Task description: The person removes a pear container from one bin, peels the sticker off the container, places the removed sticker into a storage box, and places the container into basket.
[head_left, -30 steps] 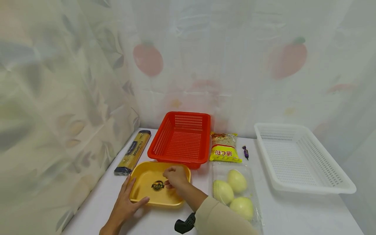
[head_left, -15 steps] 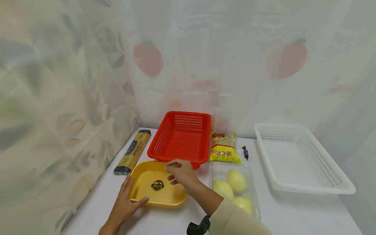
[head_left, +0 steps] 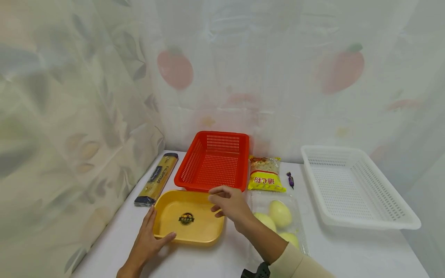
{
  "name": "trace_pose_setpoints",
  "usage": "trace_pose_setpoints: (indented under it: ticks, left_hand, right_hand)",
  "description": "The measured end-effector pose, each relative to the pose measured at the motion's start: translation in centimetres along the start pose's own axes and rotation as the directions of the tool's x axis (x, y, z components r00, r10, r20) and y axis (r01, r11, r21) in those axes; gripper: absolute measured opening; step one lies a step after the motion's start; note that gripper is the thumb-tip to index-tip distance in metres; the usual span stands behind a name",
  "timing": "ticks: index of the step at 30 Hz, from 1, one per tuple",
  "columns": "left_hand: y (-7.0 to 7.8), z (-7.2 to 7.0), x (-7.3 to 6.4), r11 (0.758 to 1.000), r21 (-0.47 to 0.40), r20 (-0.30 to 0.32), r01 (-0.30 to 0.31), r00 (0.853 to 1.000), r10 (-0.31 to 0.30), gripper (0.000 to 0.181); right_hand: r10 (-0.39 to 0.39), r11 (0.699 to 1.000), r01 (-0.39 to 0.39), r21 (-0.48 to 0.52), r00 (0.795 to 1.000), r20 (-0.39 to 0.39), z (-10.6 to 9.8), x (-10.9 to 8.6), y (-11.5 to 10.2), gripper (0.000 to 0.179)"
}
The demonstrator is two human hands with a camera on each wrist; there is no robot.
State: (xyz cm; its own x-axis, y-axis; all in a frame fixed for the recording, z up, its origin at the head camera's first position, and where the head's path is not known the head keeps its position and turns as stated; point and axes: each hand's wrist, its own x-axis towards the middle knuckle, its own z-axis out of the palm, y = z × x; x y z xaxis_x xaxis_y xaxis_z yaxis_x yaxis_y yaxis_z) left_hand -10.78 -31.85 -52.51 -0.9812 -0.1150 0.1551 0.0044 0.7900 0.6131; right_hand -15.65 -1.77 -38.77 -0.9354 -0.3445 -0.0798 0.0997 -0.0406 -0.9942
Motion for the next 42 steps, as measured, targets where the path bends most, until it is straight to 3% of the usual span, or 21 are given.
trace_pose_setpoints:
  ticks: [11,18,30,42]
  left_hand:
    - [0.3,-0.1,0.3,0.997,0.011,0.044,0.082,0.996,-0.082,0.119]
    - [0.4,-0.1,0.2,0.997,0.023,0.035,0.071,0.997,-0.072,0.118]
    - [0.2,-0.1,0.3,0.996,0.020,0.049,0.082,0.995,-0.083,0.120]
    - [0.3,-0.2,0.2,0.998,0.023,0.035,0.057,0.998,-0.058,0.118]
  right_hand:
    - [-0.052,0.999,0.052,-0.001,0.998,-0.039,-3.5,-2.6,-2.3,0.028]
    - [-0.095,0.996,0.094,-0.010,0.990,-0.101,-5.5,-4.0,-3.7,0.026]
    - [-0.172,0.985,0.169,-0.033,0.967,-0.190,-8.7,-5.8,-3.8,0.025]
    - [-0.245,0.969,0.234,-0.074,0.946,-0.211,-11.4,-7.6,-3.3,0.030]
